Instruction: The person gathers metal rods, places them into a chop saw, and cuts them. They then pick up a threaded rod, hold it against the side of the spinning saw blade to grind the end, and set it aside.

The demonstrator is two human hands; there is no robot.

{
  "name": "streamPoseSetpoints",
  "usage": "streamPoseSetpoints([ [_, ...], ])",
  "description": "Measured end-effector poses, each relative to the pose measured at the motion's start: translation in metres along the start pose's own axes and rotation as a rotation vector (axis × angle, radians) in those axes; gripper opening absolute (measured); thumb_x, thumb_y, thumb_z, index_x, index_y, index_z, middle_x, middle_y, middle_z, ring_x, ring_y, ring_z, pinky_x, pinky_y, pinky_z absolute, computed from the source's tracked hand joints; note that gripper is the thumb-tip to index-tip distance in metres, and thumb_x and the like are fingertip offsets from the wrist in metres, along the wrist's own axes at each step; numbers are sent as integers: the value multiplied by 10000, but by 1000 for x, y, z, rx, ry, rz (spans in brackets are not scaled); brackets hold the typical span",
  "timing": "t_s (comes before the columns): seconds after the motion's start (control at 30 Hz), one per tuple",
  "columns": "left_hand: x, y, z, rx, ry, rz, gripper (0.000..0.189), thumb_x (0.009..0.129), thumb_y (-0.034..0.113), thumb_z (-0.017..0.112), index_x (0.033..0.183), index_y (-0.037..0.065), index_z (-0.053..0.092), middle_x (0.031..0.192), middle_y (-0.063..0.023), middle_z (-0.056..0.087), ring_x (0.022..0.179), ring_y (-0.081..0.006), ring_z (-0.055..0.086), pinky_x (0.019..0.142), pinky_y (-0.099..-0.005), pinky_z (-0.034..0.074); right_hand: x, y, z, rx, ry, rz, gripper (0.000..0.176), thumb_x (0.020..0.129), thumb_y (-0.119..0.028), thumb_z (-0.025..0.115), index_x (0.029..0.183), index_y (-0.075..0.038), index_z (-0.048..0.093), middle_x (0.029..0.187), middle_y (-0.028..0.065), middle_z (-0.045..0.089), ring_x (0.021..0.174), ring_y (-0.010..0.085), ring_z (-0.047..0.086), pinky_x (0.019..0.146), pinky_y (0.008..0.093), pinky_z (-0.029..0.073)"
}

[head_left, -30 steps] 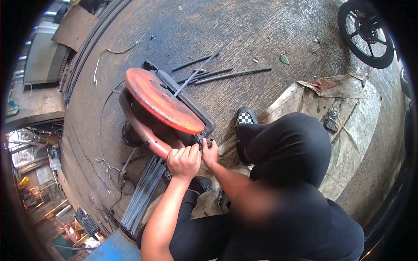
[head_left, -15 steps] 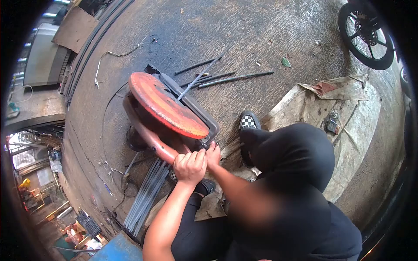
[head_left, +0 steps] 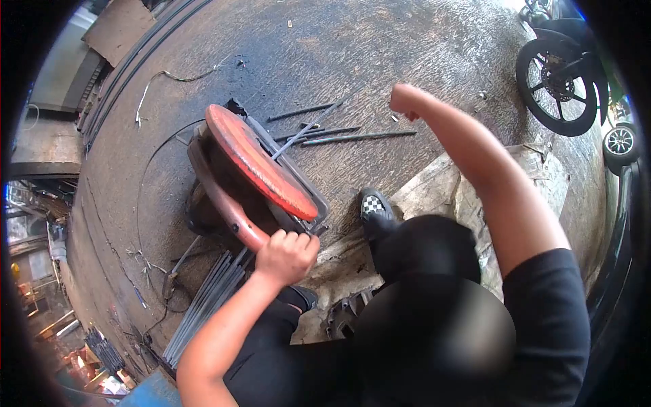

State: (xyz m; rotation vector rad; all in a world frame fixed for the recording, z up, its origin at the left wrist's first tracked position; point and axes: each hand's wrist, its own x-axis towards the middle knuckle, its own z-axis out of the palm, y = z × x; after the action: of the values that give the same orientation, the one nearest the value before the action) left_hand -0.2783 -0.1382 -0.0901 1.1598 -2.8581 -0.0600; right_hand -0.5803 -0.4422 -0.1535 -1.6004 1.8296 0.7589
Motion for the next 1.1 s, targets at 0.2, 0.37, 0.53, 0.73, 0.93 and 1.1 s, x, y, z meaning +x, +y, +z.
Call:
streamPoseSetpoints([
  [0.2,4,-4,-4,-47,25,-35,166,763,226,663,842,80,661,612,2,485,531,-162,500,495,-317,364,145,-2,186,1495,48,387,293,802,-249,705,734,33,667,694,128,675,627,254,694,608,364,571],
  [0.37,6,-7,-3,-27,-52,0,133,758,153,591,854,78,645,589,38,377,507,-96,411,449,-252,287,145,-29,193,1267,300,555,308,839,-245,627,891,55,666,824,152,689,625,226,687,585,334,560],
  [0.53,10,-9,-4,-32,-63,-20,150,752,144,587,867,71,650,595,42,390,496,-88,388,440,-249,274,143,-48,188,1683,422,557,308,844,-215,587,820,90,615,721,191,656,624,229,685,509,326,537],
  [0.73,14,-9,-4,-39,-73,-32,149,755,139,593,872,67,652,601,42,421,484,-87,386,439,-248,273,139,-76,186,1682,567,0,290,891,-211,556,874,79,543,691,157,640,568,232,669,481,345,533],
  [0.93,14,-10,-4,-44,-93,-34,146,756,141,597,866,66,655,600,43,416,484,-87,386,438,-246,270,129,-87,148,1647,559,-130,261,911,-176,551,888,84,541,755,162,652,593,222,677,535,325,568],
  [1.1,14,-9,-4,-42,-82,-45,144,751,141,601,859,66,659,593,43,406,485,-85,378,437,-245,266,142,-101,153,1759,474,-180,237,948,-173,534,904,46,456,802,161,595,624,241,658,539,334,592],
])
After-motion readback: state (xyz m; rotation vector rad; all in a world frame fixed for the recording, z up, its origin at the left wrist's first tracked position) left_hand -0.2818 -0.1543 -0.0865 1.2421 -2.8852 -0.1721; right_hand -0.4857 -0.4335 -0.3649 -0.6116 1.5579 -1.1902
